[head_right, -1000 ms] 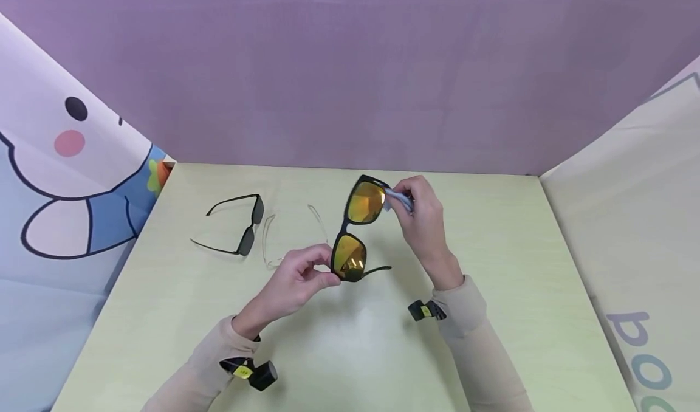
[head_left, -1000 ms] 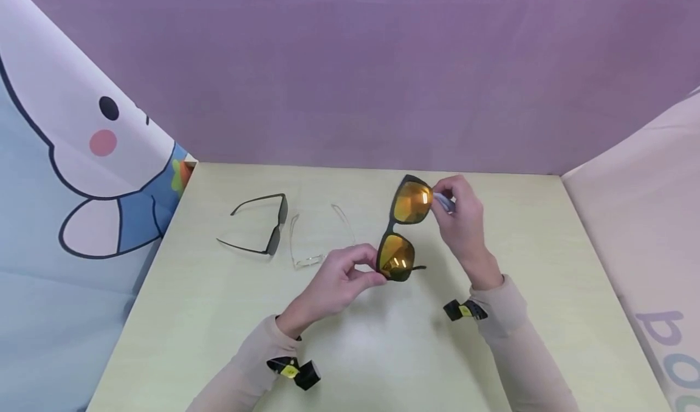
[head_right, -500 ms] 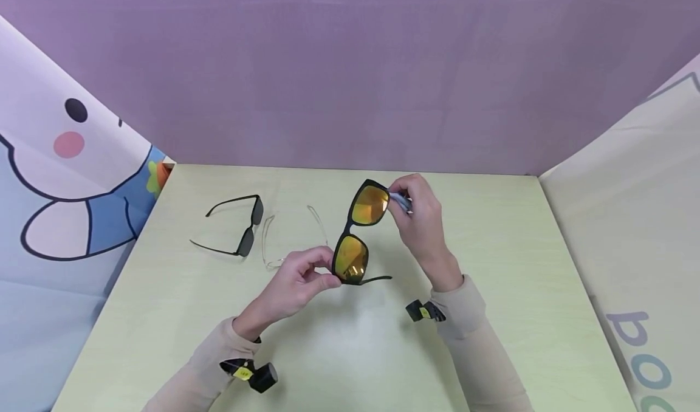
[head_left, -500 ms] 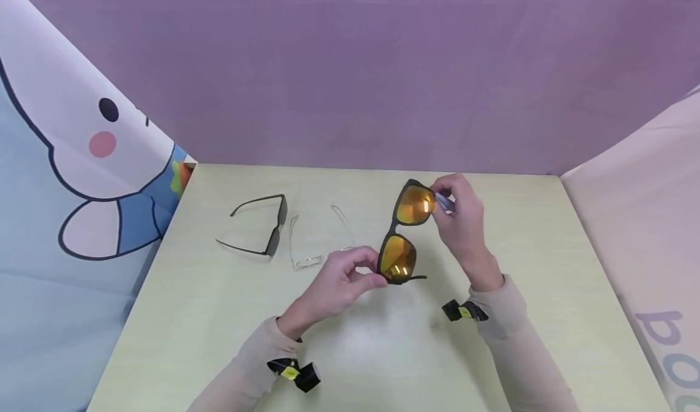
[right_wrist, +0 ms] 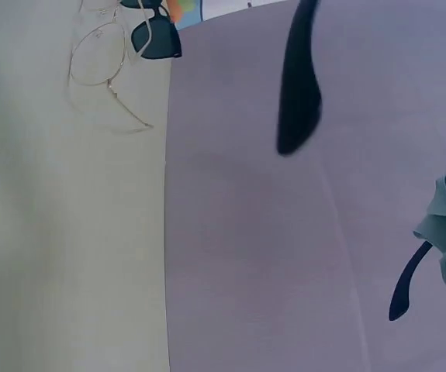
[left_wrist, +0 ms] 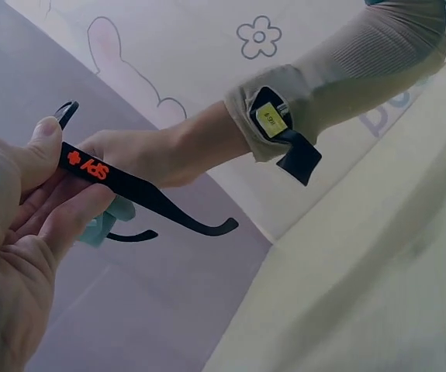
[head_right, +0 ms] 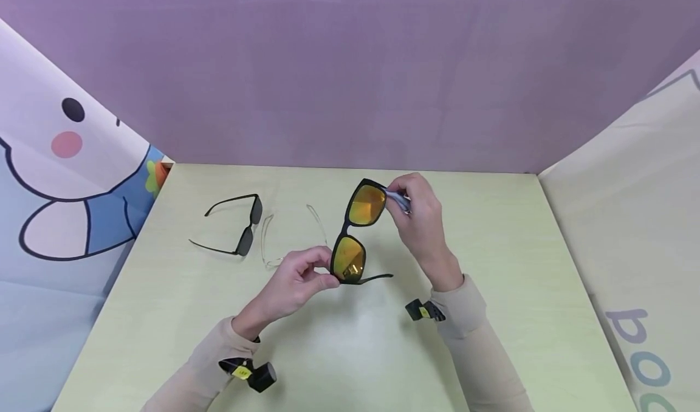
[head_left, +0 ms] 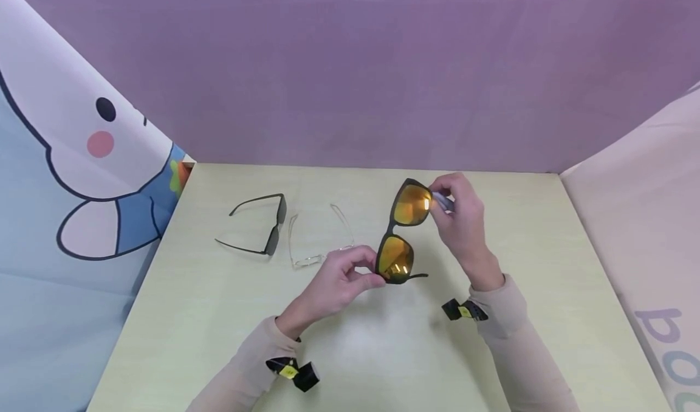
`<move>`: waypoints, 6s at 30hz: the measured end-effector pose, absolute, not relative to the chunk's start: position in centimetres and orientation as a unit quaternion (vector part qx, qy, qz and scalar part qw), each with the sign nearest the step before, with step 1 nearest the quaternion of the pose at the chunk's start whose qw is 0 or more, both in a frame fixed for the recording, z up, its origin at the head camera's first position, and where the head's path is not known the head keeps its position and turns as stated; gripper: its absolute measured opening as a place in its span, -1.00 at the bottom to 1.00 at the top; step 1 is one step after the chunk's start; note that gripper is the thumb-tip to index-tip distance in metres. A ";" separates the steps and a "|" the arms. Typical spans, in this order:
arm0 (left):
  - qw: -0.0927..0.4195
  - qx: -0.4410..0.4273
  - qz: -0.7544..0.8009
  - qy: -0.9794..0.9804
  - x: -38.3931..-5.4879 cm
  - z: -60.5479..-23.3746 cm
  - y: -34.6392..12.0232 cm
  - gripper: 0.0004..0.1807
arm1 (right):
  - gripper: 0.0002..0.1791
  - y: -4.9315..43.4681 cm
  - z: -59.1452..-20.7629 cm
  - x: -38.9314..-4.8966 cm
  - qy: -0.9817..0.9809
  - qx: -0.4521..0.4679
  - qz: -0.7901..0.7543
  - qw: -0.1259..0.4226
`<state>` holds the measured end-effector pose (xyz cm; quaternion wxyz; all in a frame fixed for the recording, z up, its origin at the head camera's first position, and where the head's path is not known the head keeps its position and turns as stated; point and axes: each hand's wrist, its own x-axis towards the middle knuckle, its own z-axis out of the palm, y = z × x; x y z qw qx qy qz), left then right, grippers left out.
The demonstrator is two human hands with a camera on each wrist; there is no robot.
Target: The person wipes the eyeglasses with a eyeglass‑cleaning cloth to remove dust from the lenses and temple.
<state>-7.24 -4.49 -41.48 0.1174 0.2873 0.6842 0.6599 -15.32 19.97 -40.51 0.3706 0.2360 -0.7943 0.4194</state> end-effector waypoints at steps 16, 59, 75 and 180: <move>0.079 0.325 0.643 0.689 -7.0 -43.0 -5.7 -0.89 | -0.72 21.3 -41.8 -14.4 -0.787 0.189 0.462 0.363; -0.020 0.454 0.490 0.744 -7.8 -45.1 -7.2 -0.82 | -0.74 21.1 -40.3 -14.0 -0.812 0.118 0.567 0.068; -0.023 0.452 0.491 0.744 -7.6 -45.1 -7.1 -0.84 | -0.80 20.9 -39.1 -13.0 -0.813 0.157 0.550 0.107; 0.080 0.429 0.347 0.830 -19.8 -43.7 -5.7 -0.91 | -0.62 26.2 -47.1 -10.4 -0.805 -0.129 0.570 0.099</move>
